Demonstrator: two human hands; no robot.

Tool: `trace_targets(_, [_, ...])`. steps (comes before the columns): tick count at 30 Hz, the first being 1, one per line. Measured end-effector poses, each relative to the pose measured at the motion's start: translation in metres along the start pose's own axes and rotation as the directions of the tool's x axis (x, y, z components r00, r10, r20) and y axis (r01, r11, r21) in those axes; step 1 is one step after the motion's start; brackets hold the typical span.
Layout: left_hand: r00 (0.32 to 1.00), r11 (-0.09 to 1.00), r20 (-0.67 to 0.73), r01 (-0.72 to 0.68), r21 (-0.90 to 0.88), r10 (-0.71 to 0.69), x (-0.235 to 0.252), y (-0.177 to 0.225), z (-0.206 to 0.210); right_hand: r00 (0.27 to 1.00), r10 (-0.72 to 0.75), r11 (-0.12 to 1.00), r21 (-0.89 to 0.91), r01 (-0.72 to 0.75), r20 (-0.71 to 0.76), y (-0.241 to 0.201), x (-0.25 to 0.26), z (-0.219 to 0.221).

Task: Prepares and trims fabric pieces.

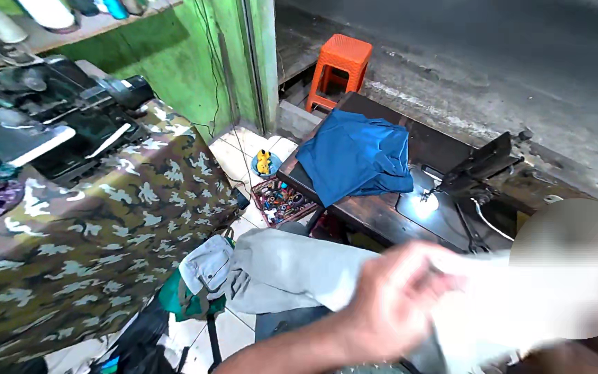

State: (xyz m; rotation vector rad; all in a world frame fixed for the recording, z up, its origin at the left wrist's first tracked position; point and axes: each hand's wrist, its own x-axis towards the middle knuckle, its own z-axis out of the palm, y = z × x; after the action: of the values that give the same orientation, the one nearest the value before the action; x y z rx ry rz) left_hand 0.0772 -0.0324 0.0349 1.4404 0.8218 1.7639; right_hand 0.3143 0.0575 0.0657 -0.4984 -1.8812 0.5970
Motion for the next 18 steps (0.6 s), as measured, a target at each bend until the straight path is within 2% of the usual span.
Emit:
trace_targets(1, [0.989,0.991,-0.067,0.130,-0.010,-0.131,-0.002,-0.026,-0.011,0.997,0.058,0.989,-0.131,-0.063,-0.044,0.015,0.007,0.025])
trace_targets(2, [0.952,0.962,-0.137,0.272,-0.032,-0.274,-0.005,-0.054,-0.021,0.993,0.119,0.968,-0.218,-0.121,-0.022,0.035,0.011,0.043])
trace_targets(3, [0.897,0.918,-0.196,0.392,-0.060,-0.396,-0.009,-0.081,-0.031,0.985,0.170,0.945,-0.287,-0.156,0.024,0.058,0.012,0.057])
trace_targets(5, [0.781,0.836,-0.306,0.536,-0.120,-0.545,-0.015,-0.126,-0.044,0.955,0.276,0.892,-0.398,-0.213,0.109,0.102,0.011,0.080])
trace_targets(8, [0.650,0.770,-0.422,0.590,-0.245,-0.632,-0.012,-0.156,-0.057,0.908,0.406,0.829,-0.458,-0.321,0.099,0.142,0.013,0.102])
trace_targets(10, [0.615,0.758,-0.449,0.574,-0.309,-0.648,-0.006,-0.159,-0.065,0.889,0.453,0.812,-0.445,-0.379,0.069,0.154,0.018,0.106])
trace_targets(13, [0.583,0.754,-0.497,0.595,-0.278,-0.643,-0.001,-0.159,-0.072,0.870,0.488,0.829,-0.348,-0.437,0.070,0.166,0.021,0.107])
trace_targets(16, [0.519,0.656,-0.421,0.687,-0.312,-0.744,-0.001,-0.153,-0.075,0.881,0.458,0.880,-0.193,-0.433,0.114,0.164,0.019,0.113])
trace_targets(18, [0.521,0.625,-0.352,0.702,-0.342,-0.778,-0.004,-0.148,-0.073,0.890,0.435,0.898,-0.128,-0.420,0.133,0.158,0.018,0.116])
